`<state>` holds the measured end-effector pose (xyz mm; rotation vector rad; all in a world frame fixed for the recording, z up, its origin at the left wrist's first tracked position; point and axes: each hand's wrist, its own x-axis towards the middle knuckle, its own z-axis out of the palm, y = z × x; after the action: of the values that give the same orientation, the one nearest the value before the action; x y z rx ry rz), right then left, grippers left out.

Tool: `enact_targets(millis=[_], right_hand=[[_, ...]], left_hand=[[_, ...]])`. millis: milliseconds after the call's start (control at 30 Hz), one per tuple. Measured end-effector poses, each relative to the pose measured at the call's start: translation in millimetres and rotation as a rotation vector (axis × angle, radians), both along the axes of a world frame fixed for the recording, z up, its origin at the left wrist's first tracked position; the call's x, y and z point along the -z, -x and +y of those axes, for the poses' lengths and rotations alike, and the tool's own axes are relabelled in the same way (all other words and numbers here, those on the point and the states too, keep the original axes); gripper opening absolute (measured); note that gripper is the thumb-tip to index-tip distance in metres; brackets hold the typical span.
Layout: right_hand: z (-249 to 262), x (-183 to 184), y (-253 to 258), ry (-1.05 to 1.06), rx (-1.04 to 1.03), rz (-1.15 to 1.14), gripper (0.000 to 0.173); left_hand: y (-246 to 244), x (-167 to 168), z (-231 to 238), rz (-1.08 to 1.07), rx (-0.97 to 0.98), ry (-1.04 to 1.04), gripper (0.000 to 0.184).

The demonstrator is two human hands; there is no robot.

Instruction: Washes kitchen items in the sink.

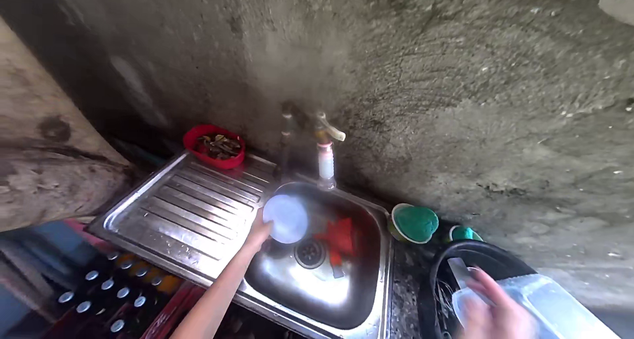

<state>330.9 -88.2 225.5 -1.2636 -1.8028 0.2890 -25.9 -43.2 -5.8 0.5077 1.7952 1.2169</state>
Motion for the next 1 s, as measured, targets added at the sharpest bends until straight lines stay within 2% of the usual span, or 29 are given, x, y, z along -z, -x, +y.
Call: enact_targets(millis=[100, 167, 200, 267, 333, 500, 667, 733, 767, 833, 867, 900, 967, 1000], right_hand=[[68, 5, 117, 0.036, -0.261, -0.002, 0.053], [112, 7, 177, -0.059, -0.36, -0.118, 0.061], [130, 7, 199, -0.136, -0.372, -0.161, 0.06], [161, 10, 226, -0.292, -0.382, -0.111, 0.045], [177, 8, 235, -0.333, -0.387, -0.079, 0.034], [202, 12, 235, -0.271, -0.557, 0.067, 0.033], [221, 9, 231, -0.169, -0.814, 0.261, 0.035], [200, 14, 218, -0.013, -0.76, 0.394, 0.049], [184, 29, 206, 0.099, -0.697, 0.505, 0.057], [150, 87, 190, 0.229, -0.394, 0.642, 0.056], [135, 122, 183, 0.313, -0.292, 0.562, 0.052], [122, 153, 177, 0.425, -0.224, 0.371, 0.044], [111, 188, 171, 0.654, -0.309, -0.201, 0.042], [112, 198, 175, 0.674, -0.4, -0.454, 0.047]], left_hand=[[-13, -8, 2, -0.124, -0.044, 0.005, 0.055], [-24, -13, 5, -0.129, -0.033, 0.002, 0.05], [-28, -14, 7, -0.133, -0.02, -0.005, 0.05], [-35, -14, 13, -0.15, 0.007, -0.009, 0.051], [-38, -9, 18, -0.152, 0.024, -0.018, 0.052], [-48, -9, 29, -0.077, 0.087, -0.035, 0.051], [-59, -15, 39, -0.142, 0.122, -0.056, 0.051], [-65, -18, 44, -0.185, 0.093, -0.06, 0.051], [-68, -20, 44, -0.2, 0.078, -0.048, 0.05], [-72, -27, 45, -0.192, 0.078, -0.026, 0.05], [-74, -28, 48, -0.148, 0.076, -0.031, 0.048], [-76, -28, 49, -0.119, 0.066, -0.041, 0.047], [-78, -26, 51, -0.106, 0.012, -0.081, 0.047], [-80, -23, 52, -0.072, -0.027, -0.109, 0.045]])
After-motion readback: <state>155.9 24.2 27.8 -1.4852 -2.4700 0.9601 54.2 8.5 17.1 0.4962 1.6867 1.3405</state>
